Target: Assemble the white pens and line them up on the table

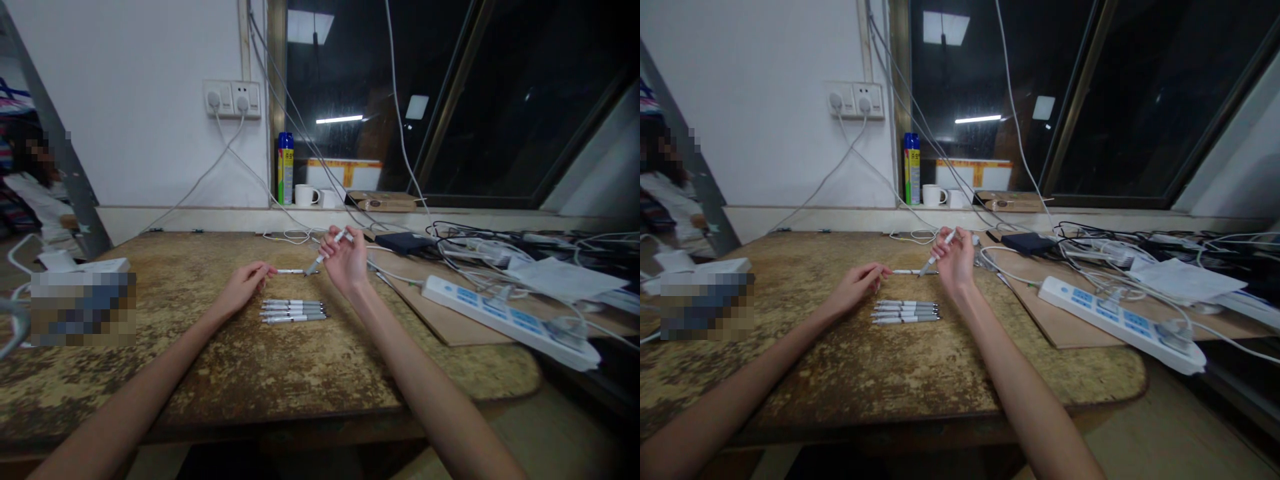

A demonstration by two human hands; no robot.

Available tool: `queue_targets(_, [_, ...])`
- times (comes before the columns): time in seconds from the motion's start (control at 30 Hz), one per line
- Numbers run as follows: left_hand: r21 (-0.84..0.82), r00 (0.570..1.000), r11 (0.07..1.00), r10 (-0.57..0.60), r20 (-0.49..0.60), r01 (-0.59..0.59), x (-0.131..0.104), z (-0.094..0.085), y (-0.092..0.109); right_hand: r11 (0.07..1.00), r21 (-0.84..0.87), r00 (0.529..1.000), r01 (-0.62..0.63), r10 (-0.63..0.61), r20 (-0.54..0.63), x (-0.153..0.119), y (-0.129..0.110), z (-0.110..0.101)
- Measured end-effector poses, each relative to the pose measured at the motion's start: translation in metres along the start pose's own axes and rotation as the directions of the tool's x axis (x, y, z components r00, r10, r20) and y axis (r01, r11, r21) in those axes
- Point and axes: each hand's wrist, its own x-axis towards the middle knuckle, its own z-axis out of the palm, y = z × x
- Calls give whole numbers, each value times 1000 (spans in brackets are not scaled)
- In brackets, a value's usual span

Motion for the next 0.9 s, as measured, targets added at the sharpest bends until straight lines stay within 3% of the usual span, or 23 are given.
queue_targets(0.17, [-24, 1000, 1000, 6, 19, -5, 2, 0, -3, 999, -1, 999, -34, 34, 25, 4, 8, 3])
queue_targets(0.3, [-70, 999, 997, 25, 25, -24, 3, 1, -3, 970, -243, 1000, 4, -2, 7, 5, 18, 1])
queue_targets(0.47, [-143, 999, 989, 49, 17, -46, 1, 2, 6, 763, -638, 989, 104, -8, 151, 1, 26, -9])
queue_targets(0.73, [-213, 996, 974, 90, 29, -82, -4, 6, 26, 501, -804, 868, 319, 186, 460, -9, 38, -12])
queue_targets(0.8, [-193, 997, 979, 71, 26, -65, -4, 5, 25, 458, -825, 852, 331, 230, 470, -11, 38, -11])
queue_targets(0.9, [-184, 1000, 983, 8, -26, -12, -2, 2, 21, 383, -879, 892, 284, 231, 389, -10, 36, -14])
